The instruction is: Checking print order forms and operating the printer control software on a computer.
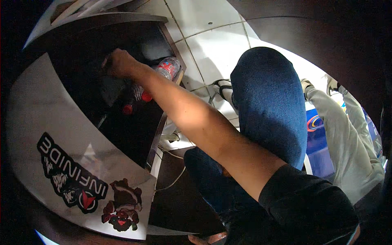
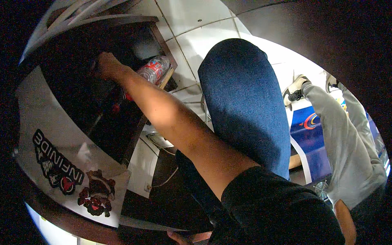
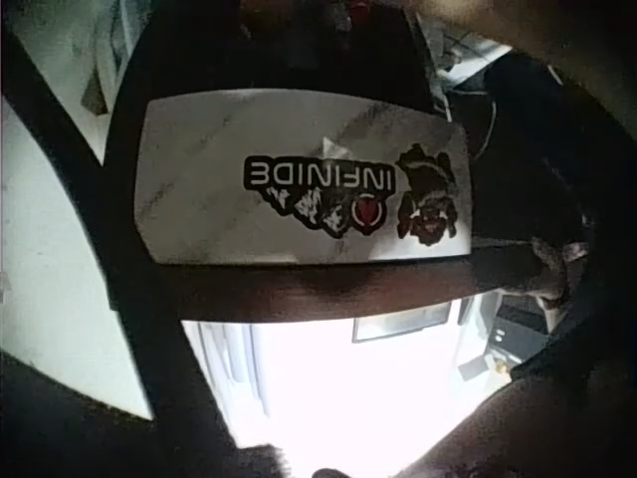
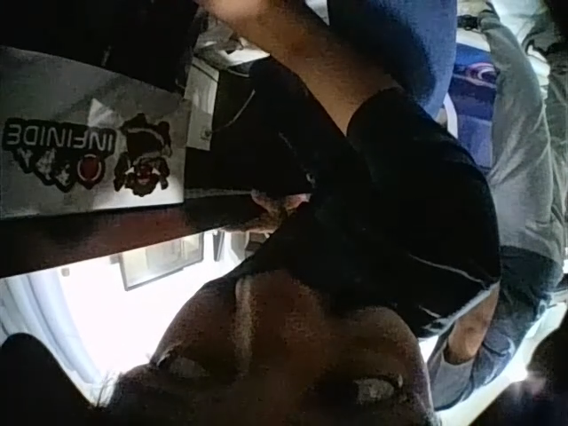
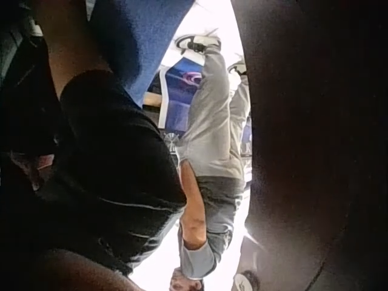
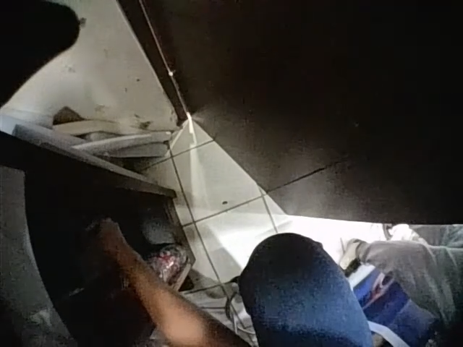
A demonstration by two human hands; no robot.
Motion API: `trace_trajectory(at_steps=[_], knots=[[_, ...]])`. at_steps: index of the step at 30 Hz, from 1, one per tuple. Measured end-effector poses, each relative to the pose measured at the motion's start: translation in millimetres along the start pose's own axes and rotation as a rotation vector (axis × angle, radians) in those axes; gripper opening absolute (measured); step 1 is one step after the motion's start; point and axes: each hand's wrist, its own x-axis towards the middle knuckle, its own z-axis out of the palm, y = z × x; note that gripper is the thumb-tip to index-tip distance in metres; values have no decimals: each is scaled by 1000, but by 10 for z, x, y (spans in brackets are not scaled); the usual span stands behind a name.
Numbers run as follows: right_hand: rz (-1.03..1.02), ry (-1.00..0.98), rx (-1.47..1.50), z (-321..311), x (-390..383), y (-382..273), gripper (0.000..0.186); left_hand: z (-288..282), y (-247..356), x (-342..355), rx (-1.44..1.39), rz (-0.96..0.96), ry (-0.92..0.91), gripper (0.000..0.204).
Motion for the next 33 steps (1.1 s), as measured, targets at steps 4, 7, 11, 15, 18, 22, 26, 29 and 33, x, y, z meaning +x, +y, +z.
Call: trace_trajectory(at_steps=[4,7,11,15,18,22,26,29,33], knots=[[11,-95,-63,47,-50,-297,27,46,-39,-60,20,18,68,75],[-39,-116,-493,111,-62,-329,25,112,-15,-187,18,-20,107,72],[-392,-188,-1014,461,621,387,26,39,137,-127,-166,-120,117,83],[188,-42,510,817,729,18,45,89,329,394,-316,-38,11,37],[145,-160,205,748,-754,-499,46,-255,93,354,-337,-63,-26,38],[-154,30,-347,-1484,-495,-524,48,-232,190,238,-368,38,151,61],[-375,237,-221,-1461,-957,-1305,47,-173,187,94,-477,57,299,54],[-487,253,24,-1510,-1163,-1825,47,-191,60,-138,-1134,70,438,43],[-821,166,223,-813,-2084,-3416,39,-836,-235,-852,-2187,454,281,42]])
